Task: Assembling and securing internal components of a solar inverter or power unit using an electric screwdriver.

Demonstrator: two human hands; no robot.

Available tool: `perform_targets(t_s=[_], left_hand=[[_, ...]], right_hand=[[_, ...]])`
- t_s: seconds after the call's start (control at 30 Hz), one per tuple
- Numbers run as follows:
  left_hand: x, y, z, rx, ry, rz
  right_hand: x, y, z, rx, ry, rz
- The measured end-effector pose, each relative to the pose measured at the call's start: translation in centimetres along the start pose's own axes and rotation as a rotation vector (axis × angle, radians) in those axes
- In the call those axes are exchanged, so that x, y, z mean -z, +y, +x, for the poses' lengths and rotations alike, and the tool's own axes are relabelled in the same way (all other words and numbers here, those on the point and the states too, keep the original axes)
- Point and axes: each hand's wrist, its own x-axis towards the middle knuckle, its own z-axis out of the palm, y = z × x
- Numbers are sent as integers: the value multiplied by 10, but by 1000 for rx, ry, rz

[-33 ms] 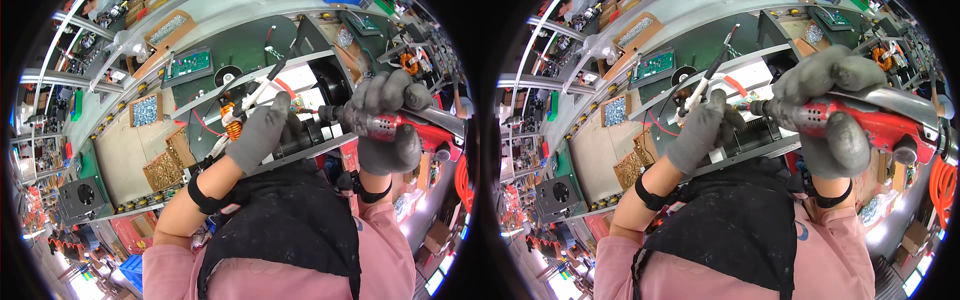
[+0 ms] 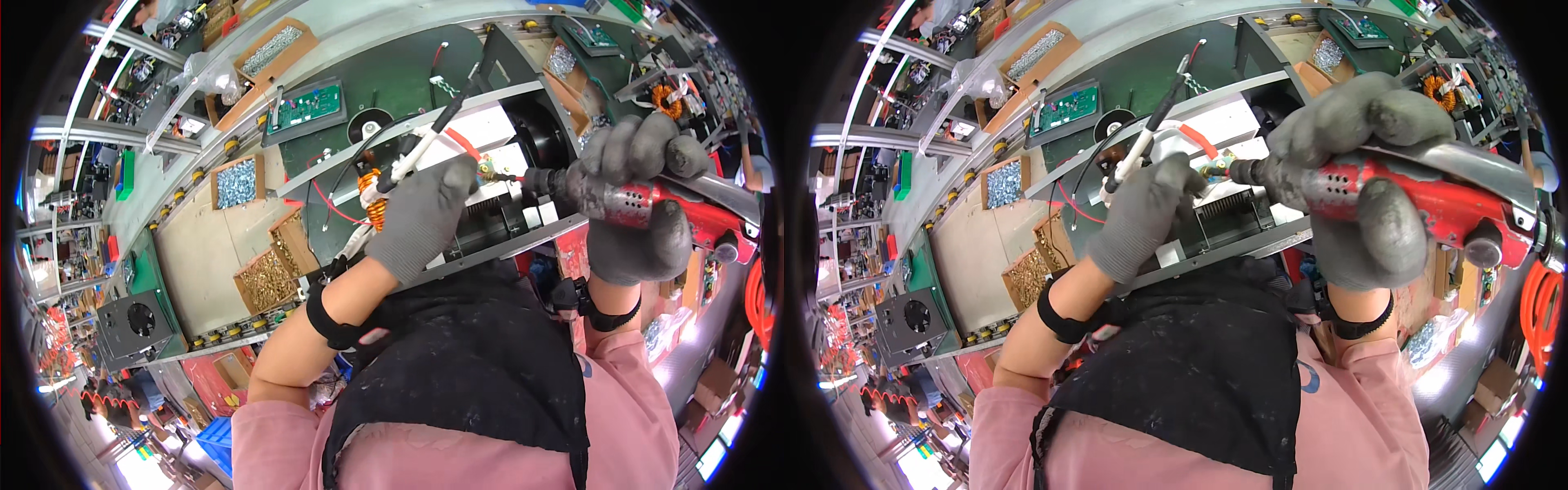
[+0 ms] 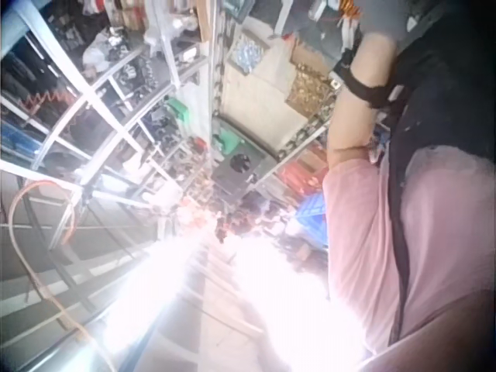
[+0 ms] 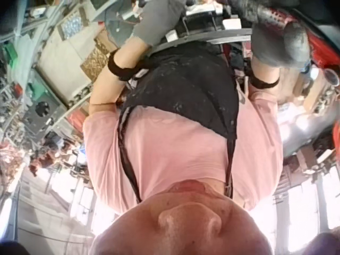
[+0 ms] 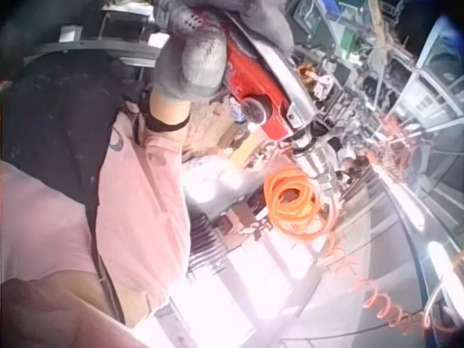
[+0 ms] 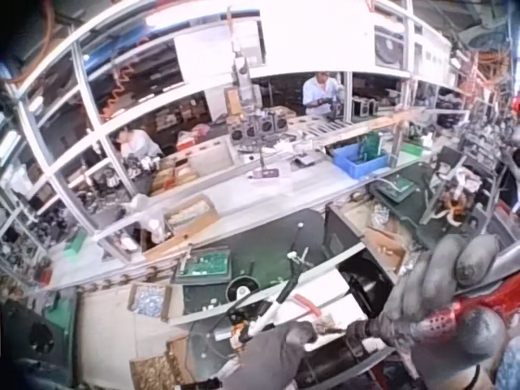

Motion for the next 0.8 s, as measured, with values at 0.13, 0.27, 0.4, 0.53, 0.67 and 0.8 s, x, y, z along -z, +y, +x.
perform_targets(t_s=[0.13,0.27,0.4,0.53,0.67,0.8], left_hand=[[-19,7,19,-19,271,533],[-27,13,35,135,-68,738],[-33,24,40,178,-154,839],[-24,42,37,196,-130,853],[-2,48,4,57,30,683],[17,19,1,-274,806,716]], right_hand=[[20,-14,-2,20,49,-17],[31,-23,-7,14,103,-18],[39,-24,-10,-11,153,-18],[47,-21,-8,-17,124,11],[53,-22,-1,17,134,40],[53,-23,3,17,285,31]])
